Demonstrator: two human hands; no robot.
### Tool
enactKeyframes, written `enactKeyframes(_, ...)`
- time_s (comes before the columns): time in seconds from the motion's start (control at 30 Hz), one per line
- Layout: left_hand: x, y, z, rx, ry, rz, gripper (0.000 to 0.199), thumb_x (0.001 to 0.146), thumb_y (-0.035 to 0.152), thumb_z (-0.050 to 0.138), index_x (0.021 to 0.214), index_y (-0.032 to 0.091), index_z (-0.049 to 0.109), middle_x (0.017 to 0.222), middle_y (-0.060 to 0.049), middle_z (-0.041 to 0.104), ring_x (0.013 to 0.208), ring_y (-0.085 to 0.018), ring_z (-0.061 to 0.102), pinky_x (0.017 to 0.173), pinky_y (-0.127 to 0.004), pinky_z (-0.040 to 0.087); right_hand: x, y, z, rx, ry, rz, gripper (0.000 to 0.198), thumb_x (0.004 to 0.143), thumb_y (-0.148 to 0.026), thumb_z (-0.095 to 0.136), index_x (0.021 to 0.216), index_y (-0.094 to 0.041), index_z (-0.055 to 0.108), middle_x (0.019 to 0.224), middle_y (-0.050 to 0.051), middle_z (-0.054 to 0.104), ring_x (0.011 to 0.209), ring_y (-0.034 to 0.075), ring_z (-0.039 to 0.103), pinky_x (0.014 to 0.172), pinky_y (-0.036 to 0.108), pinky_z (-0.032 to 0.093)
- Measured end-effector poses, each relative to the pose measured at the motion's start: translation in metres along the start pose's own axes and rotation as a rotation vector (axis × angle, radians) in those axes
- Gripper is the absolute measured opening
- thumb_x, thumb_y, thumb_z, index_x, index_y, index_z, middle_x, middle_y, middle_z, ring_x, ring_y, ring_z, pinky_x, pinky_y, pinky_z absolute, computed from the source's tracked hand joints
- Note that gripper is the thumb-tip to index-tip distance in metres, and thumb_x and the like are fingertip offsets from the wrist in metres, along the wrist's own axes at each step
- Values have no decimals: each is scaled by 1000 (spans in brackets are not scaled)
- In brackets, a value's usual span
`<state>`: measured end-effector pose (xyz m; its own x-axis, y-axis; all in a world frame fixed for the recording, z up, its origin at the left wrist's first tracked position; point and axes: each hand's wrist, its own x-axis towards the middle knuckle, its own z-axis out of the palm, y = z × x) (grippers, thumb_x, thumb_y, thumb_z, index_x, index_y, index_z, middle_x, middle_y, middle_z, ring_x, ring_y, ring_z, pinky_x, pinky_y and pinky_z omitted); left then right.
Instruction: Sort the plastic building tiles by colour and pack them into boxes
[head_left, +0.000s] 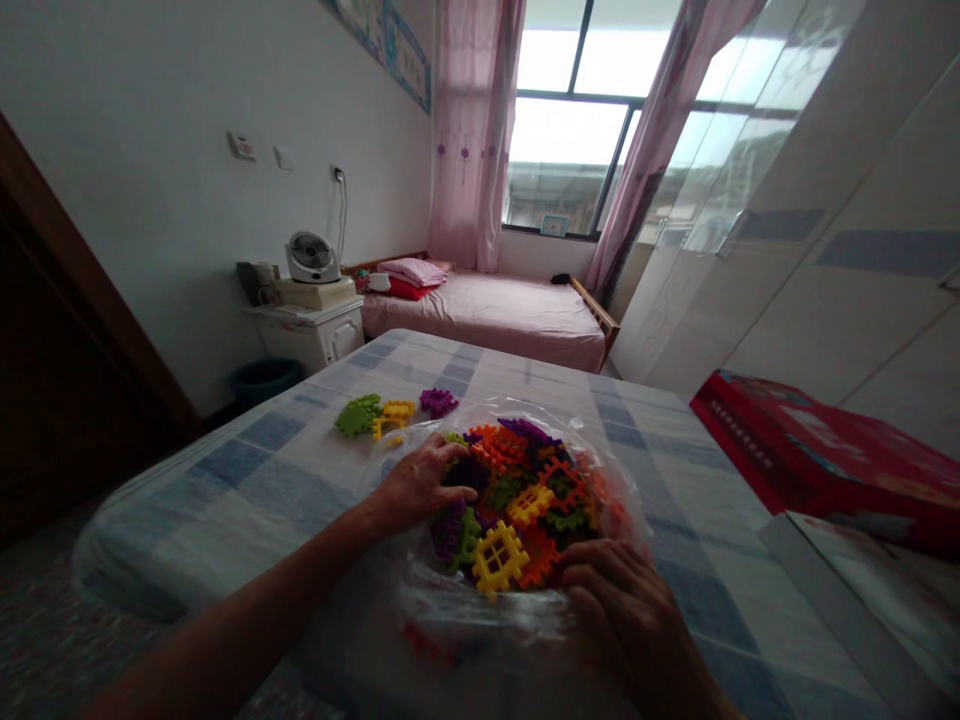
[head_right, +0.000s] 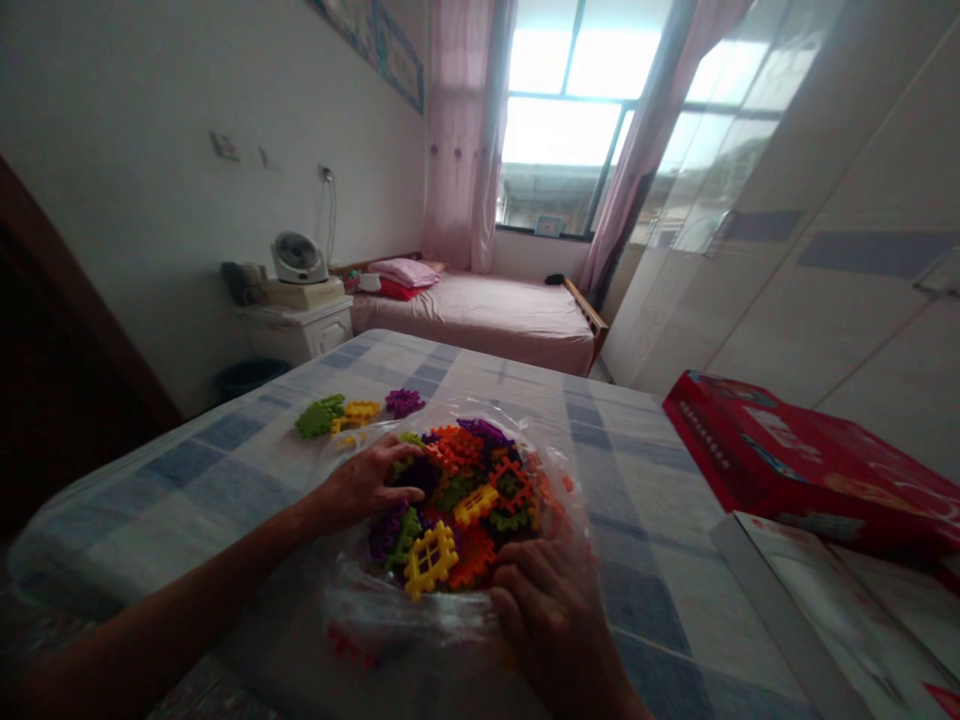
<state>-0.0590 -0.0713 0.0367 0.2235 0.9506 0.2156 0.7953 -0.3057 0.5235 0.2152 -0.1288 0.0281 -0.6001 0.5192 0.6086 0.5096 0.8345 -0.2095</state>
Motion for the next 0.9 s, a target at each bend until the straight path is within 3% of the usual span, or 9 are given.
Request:
enactKeyframes(0.2,-2,-2,-2,-86,56,-65,31,67,34,70,92,19,57,90,-2,62,79,-17,58,71,-29,45,1,1,1,24,-5,2,22,93,-15,39,83,-20,58,84,1,61,82,12,56,81,27,41)
enactKeyframes(0.4,-3,-4,-5,-192,65,-59,23,73,36,64,87,19,59,78,0,64,68,-15,58,62,-25,43,-1,2,1,36,-13,18,20,93,-15,40,85,-20,58,86,1,61,84,13,55,82,28,40)
enactKeyframes(0.7,-5,5,1,-112,115,-3,29,83,33,51,105,20,65,104,-5,69,96,-19,62,86,-29,45,0,3,2,18,-1,-26,23,94,-17,38,82,-20,57,83,1,61,81,12,57,79,26,42)
enactKeyframes(0.8,-3,4,-10,-81,132,53,32,87,37,45,106,23,66,104,-3,69,94,-18,63,85,-28,45,-1,5,3,13,-12,-22,21,93,-15,39,84,-20,58,85,2,61,83,12,57,80,26,42)
enactKeyframes(0.9,13,-5,-33,31,238,67,37,90,41,38,106,22,66,105,-3,68,93,-17,62,84,-27,45,-2,6,4,11,-2,-22,22,93,-15,38,84,-20,58,84,2,62,83,12,58,80,26,43)
